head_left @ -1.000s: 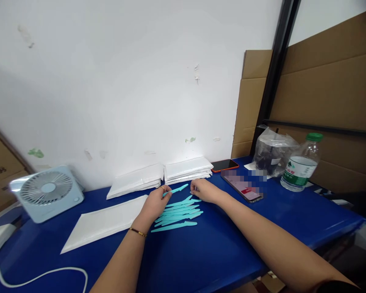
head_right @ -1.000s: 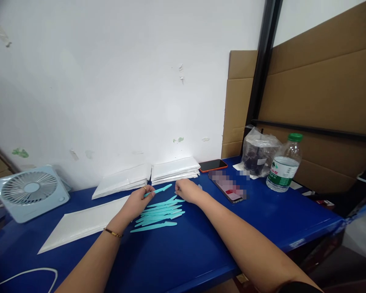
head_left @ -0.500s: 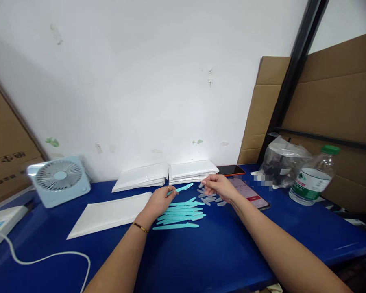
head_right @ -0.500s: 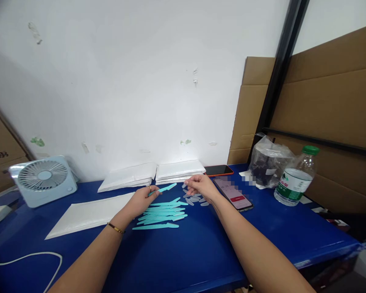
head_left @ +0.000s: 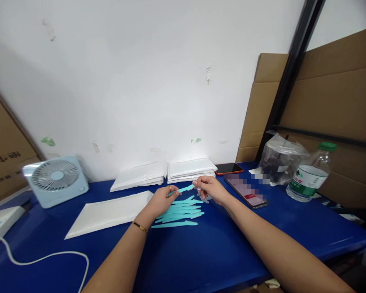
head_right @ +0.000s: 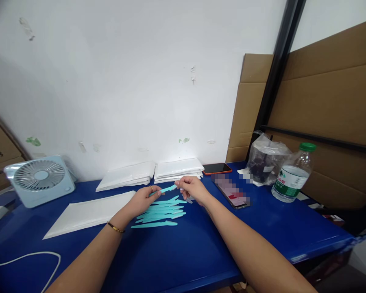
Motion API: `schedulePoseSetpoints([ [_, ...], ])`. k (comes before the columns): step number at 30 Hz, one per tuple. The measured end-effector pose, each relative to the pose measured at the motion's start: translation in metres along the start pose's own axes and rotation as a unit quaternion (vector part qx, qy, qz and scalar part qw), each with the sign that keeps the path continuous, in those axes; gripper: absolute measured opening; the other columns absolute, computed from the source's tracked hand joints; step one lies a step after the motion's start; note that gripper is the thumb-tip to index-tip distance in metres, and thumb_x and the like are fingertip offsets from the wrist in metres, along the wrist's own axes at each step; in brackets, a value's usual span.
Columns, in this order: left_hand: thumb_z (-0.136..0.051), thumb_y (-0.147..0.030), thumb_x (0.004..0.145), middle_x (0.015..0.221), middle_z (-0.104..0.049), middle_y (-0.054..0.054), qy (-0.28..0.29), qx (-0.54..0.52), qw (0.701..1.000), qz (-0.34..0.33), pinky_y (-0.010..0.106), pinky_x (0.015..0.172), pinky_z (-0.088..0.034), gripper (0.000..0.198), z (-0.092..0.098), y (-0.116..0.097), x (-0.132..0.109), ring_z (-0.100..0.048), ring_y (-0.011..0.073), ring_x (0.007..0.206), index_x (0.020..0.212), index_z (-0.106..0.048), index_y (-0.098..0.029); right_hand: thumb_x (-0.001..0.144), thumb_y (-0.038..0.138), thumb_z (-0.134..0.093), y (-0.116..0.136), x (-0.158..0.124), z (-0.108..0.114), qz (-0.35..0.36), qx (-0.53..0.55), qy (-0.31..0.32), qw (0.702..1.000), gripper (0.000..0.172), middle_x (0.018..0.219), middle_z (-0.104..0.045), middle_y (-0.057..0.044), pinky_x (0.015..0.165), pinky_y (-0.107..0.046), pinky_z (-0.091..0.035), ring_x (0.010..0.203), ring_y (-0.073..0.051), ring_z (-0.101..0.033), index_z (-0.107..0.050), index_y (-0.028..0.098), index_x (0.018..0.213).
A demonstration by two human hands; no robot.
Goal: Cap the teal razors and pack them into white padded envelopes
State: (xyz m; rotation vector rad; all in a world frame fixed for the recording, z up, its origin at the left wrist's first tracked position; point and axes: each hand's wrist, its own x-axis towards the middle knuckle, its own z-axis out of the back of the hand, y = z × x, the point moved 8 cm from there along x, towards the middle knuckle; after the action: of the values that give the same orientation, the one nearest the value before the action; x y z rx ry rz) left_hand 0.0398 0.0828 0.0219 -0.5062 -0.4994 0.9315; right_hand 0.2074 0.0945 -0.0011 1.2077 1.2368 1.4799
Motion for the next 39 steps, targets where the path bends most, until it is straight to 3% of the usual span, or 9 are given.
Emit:
schedulePoseSetpoints([
  [5,-0.035,-0.046,0.084,0.074,-0.06,-0.001,0.003,-0.011,1.0,-0.002,0.024,0.062,-0.038,0.037,-0.004,0.006,0.002,-0.053,0.0145,0.068,0.089,-0.06,-0.019,0.072,0.052,-0.059,-0.005,0.001,-0.01,-0.003,-0.053,0.008,0.999,0.037,0.052,-0.053,0.004,0.033,-0.017,-0.029,0.034,-0.006,-0.046,-0.053,0.016,0.066],
  [8,-0.036,-0.043,0.085,0.074,-0.061,0.0,-0.026,0.025,0.999,0.026,0.025,0.063,-0.038,0.033,-0.002,0.022,0.006,-0.054,0.0151,0.069,0.091,-0.058,-0.019,0.075,0.051,-0.055,-0.002,0.002,0.003,0.011,-0.178,-0.03,0.984,0.035,0.054,-0.054,0.003,0.035,-0.018,-0.031,0.035,-0.006,-0.044,-0.059,0.016,0.073],
  [10,-0.037,-0.039,0.085,0.077,-0.062,0.001,-0.038,0.063,0.996,0.053,0.026,0.066,-0.038,0.03,0.0,0.035,0.008,-0.056,0.0164,0.073,0.093,-0.058,-0.02,0.075,0.045,-0.057,0.009,0.0,0.016,0.051,-0.281,-0.054,0.957,0.029,0.059,-0.058,0.001,0.041,-0.019,-0.034,0.041,-0.007,-0.047,-0.064,0.017,0.076],
  [14,-0.047,-0.037,0.08,0.103,-0.06,0.004,-0.065,0.14,0.985,0.074,0.03,0.08,-0.038,0.029,0.005,0.041,0.008,-0.052,0.0218,0.1,0.103,-0.058,-0.025,0.07,0.027,-0.061,0.019,-0.009,0.024,0.076,-0.412,0.013,0.908,0.012,0.068,-0.064,-0.001,0.051,-0.02,-0.037,0.055,-0.01,-0.052,-0.069,0.018,0.071],
  [16,-0.051,-0.041,0.077,0.107,-0.059,0.003,-0.061,0.148,0.985,0.057,0.032,0.082,-0.037,0.029,0.004,0.033,0.006,-0.051,0.0224,0.102,0.102,-0.058,-0.027,0.067,0.023,-0.063,0.015,-0.013,0.024,0.046,-0.442,0.05,0.895,0.009,0.069,-0.065,-0.001,0.052,-0.02,-0.037,0.058,-0.011,-0.054,-0.069,0.018,0.071],
  [18,-0.054,-0.043,0.074,0.099,-0.06,0.002,-0.023,0.132,0.991,0.023,0.03,0.078,-0.038,0.027,-0.004,0.024,0.005,-0.054,0.0206,0.094,0.095,-0.061,-0.026,0.063,0.023,-0.066,0.01,-0.015,0.024,0.024,-0.465,0.063,0.883,0.01,0.07,-0.066,-0.001,0.053,-0.02,-0.038,0.062,-0.013,-0.056,-0.069,0.019,0.072],
  [23,-0.051,-0.04,0.075,0.076,-0.062,0.001,0.073,0.072,0.994,0.029,0.023,0.06,-0.039,0.023,-0.025,0.025,0.004,-0.056,0.0152,0.071,0.078,-0.062,-0.021,0.064,0.018,-0.062,-0.004,-0.013,0.021,-0.015,-0.485,0.076,0.871,0.008,0.072,-0.067,-0.001,0.054,-0.02,-0.038,0.065,-0.014,-0.058,-0.067,0.019,0.07],
  [32,-0.052,-0.035,0.074,0.073,-0.063,0.001,0.038,0.058,0.995,0.065,0.021,0.054,-0.037,0.017,-0.02,0.04,0.005,-0.056,0.014,0.066,0.076,-0.061,-0.02,0.066,0.015,-0.062,-0.016,-0.012,0.029,-0.05,-0.442,0.116,0.888,0.006,0.069,-0.066,-0.001,0.051,-0.02,-0.037,0.058,-0.012,-0.057,-0.067,0.017,0.07],
  [39,-0.051,-0.034,0.074,0.074,-0.064,0.001,0.046,0.036,0.996,0.07,0.021,0.054,-0.038,0.017,-0.019,0.042,0.004,-0.057,0.0143,0.067,0.073,-0.061,-0.02,0.068,0.019,-0.064,-0.015,-0.009,0.025,-0.013,-0.43,0.097,0.897,0.007,0.072,-0.065,-0.002,0.052,-0.02,-0.036,0.061,-0.012,-0.057,-0.067,0.016,0.074],
])
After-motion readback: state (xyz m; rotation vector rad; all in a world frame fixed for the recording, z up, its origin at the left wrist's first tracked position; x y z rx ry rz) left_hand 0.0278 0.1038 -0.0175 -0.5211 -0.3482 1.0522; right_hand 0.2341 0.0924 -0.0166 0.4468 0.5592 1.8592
